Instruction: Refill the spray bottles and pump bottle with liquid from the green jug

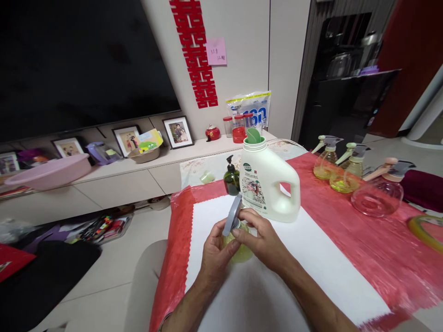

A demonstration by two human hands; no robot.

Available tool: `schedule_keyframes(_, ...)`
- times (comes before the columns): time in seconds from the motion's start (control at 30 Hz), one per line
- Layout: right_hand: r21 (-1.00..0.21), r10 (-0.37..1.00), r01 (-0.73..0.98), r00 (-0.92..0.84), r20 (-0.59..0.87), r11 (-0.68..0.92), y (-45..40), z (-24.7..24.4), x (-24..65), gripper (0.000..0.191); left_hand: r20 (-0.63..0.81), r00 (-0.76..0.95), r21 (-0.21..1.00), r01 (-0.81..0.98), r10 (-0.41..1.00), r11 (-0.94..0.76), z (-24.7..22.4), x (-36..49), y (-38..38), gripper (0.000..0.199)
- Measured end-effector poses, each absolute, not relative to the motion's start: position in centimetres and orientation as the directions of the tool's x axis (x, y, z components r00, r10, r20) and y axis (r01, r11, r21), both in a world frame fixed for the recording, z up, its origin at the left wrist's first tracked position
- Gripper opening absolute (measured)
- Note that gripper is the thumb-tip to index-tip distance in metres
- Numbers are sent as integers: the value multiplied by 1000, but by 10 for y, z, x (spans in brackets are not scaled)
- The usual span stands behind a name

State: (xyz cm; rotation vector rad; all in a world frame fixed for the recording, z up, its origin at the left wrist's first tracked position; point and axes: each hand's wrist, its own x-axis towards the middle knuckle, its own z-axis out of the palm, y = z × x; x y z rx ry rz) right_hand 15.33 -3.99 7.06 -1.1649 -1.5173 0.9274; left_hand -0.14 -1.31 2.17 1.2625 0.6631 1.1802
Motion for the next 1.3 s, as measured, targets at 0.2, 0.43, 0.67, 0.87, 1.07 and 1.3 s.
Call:
schedule_keyframes(0.2, -963, 980, 210, 75, 186, 167, -38, 62, 144, 32, 173, 328, 944, -323, 929, -62, 20, -1, -13, 54)
schedule_keyframes(0.43, -990, 993, 84, -41, 113, 116, -39, 67, 147, 44, 147, 294, 934, -356, 944, -35, 20, 0, -14, 56)
schedule_keyframes(0.67, -998, 998, -18, -14, 63, 63, -38, 63, 145, 44, 156, 316, 925, -380, 936, -26, 18, 1, -13, 56)
schedule_keyframes(0.87, -994, 996, -101, -73, 48, 40, -41, 68, 146, 52, 148, 281, 934, -355, 948, -41, 22, 0, -14, 58)
schedule_keyframes(1.07, -982, 995, -186, -100, 19, 0, -40, 69, 148, 54, 158, 323, 922, -386, 933, -22, 21, 1, -14, 58)
schedule_keyframes(1.3, -960, 999, -279, -44, -13, -25, -39, 57, 140, 59, 142, 329, 920, -391, 934, -3, 20, 1, -14, 56)
